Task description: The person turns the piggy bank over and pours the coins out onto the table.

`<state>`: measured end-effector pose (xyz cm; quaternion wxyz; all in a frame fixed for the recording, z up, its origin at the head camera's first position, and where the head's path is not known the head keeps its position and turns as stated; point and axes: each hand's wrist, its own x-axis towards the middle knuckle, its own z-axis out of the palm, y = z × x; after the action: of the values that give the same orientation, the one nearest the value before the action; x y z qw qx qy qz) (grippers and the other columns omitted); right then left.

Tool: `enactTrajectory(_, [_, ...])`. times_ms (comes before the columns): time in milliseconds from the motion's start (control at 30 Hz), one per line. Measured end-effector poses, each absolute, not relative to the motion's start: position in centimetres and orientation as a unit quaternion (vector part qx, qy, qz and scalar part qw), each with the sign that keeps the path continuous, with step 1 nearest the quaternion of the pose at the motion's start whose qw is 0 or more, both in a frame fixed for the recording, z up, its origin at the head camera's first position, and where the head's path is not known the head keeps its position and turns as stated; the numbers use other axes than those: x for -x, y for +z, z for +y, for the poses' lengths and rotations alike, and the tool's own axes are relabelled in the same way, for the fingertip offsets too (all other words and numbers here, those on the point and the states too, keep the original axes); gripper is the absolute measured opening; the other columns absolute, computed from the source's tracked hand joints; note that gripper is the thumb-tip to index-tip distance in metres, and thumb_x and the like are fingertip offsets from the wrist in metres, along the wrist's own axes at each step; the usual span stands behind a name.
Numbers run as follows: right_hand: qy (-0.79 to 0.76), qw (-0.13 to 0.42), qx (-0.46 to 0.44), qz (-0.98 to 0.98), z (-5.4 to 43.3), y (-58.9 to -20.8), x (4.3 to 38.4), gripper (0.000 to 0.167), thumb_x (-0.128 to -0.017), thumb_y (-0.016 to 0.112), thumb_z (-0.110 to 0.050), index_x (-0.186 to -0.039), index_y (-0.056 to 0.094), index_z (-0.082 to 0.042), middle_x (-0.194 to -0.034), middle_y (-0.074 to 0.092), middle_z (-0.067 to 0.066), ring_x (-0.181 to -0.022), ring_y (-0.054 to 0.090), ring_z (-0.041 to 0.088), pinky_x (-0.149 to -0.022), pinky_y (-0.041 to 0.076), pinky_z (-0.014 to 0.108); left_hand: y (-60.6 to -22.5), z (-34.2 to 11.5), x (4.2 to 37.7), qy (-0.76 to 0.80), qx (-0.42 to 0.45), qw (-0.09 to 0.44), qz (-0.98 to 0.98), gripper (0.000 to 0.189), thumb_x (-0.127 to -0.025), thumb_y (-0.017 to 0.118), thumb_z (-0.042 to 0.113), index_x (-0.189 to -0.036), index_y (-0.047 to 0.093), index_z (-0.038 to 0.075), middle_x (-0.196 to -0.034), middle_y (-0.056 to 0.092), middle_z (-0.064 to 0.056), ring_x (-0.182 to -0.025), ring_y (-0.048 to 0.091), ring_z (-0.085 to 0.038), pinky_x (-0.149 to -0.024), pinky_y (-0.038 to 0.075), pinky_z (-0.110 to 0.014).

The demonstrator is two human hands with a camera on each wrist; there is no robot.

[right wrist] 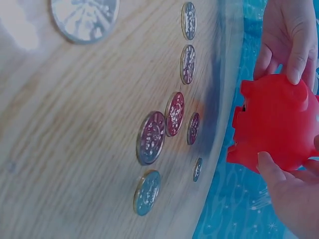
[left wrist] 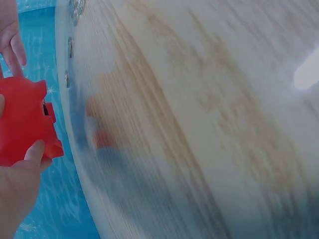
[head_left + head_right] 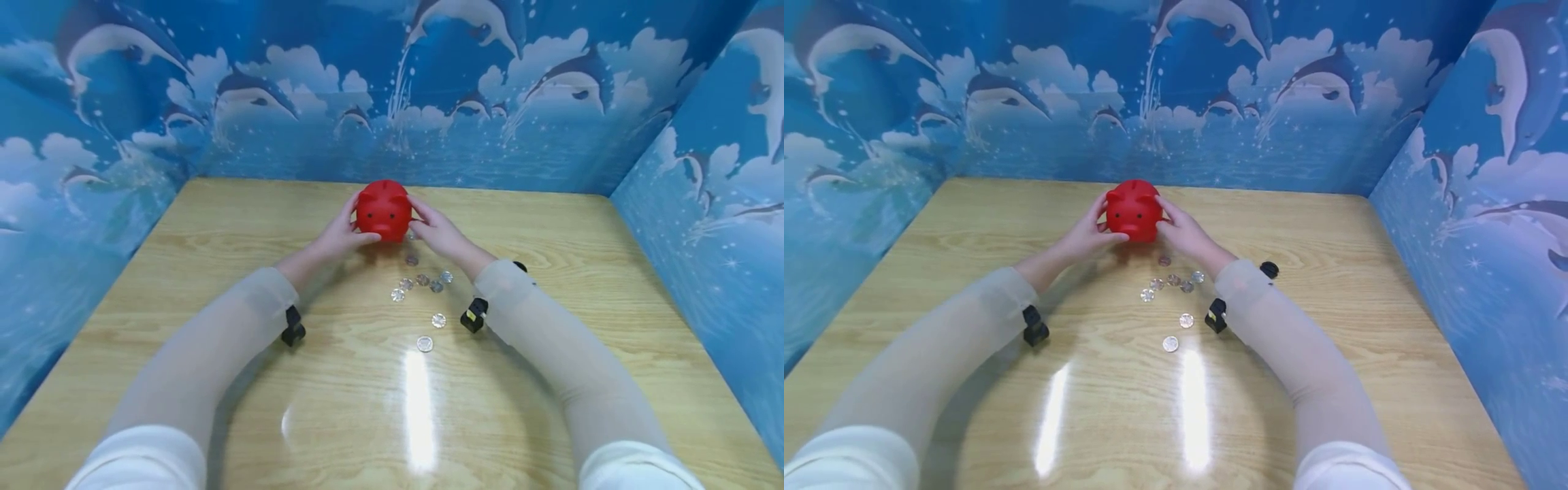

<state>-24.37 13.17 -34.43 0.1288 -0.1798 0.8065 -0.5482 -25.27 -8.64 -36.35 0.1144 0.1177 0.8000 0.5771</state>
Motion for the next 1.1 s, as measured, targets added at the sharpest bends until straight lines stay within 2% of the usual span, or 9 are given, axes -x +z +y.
enactTrajectory(133, [-0.539,0.132,0.16,0.816,13.0,-34.4,24.5,0.054,-0.098,0.038,-0.009,-0.149,0.02,-0.013,-0.154,0.018,0.003,-0.136,0.026,0.021,-0.097,0.041,0.044,-36.7,-8.8,25.7,0.57,-0.115,0.116,0.805,0.096,-0.08,0.074,0.015,-0.15,0.01,0.023,-0.152,0.02,-0.002,-0.131,0.035,-0.03,-0.097,0.042,-0.039])
enactTrajectory(333, [-0.535,0.14,0.156,0.819,13.0,-34.6,24.5,0.053,-0.099,0.04,-0.011,-0.149,0.022,-0.012,-0.153,0.019,0.005,-0.132,0.033,0.024,-0.098,0.04,0.044,-37.2,-8.9,26.1,0.57,-0.129,0.114,0.804,0.094,-0.079,0.074,0.01,-0.149,0.012,0.024,-0.152,0.02,-0.003,-0.131,0.035,-0.031,-0.099,0.041,-0.039])
enactTrajectory(500, [-0.526,0.146,0.151,0.824,13.1,-34.7,24.3,0.053,-0.1,0.04,-0.014,-0.149,0.021,-0.014,-0.154,0.019,0.004,-0.135,0.029,0.024,-0.099,0.04,0.043,-37.4,-8.7,25.9,0.57,-0.135,0.115,0.802,0.093,-0.08,0.074,0.009,-0.149,0.013,0.024,-0.151,0.021,-0.005,-0.13,0.036,-0.033,-0.099,0.04,-0.04])
enactTrajectory(700, [-0.525,0.147,0.147,0.825,13.1,-34.9,24.3,0.053,-0.1,0.04,-0.015,-0.149,0.021,-0.013,-0.154,0.017,0.007,-0.13,0.037,0.029,-0.1,0.038,0.044,-37.8,-8.6,26.1,0.563,-0.148,0.107,0.806,0.093,-0.08,0.073,0.01,-0.149,0.011,0.021,-0.149,0.023,-0.006,-0.129,0.037,-0.033,-0.098,0.041,-0.04])
enactTrajectory(933, [-0.513,0.154,0.14,0.833,12.9,-35.1,24.5,0.054,-0.1,0.042,-0.017,-0.149,0.02,-0.012,-0.154,0.018,0.007,-0.123,0.045,0.033,-0.1,0.039,0.039,-38.2,-8.6,26.5,0.543,-0.151,0.092,0.821,0.096,-0.079,0.073,0.005,-0.15,0.01,0.018,-0.151,0.022,-0.006,-0.132,0.033,-0.031,-0.101,0.038,-0.039])
enactTrajectory(1100, [-0.516,0.153,0.144,0.83,12.7,-35.2,24.4,0.055,-0.099,0.042,-0.014,-0.149,0.019,-0.011,-0.154,0.016,0.008,-0.131,0.036,0.029,-0.101,0.038,0.039,-38.5,-8.5,26.6,0.515,-0.143,0.081,0.841,0.097,-0.078,0.074,0.006,-0.15,0.009,0.016,-0.151,0.023,-0.007,-0.133,0.031,-0.029,-0.101,0.038,-0.039])
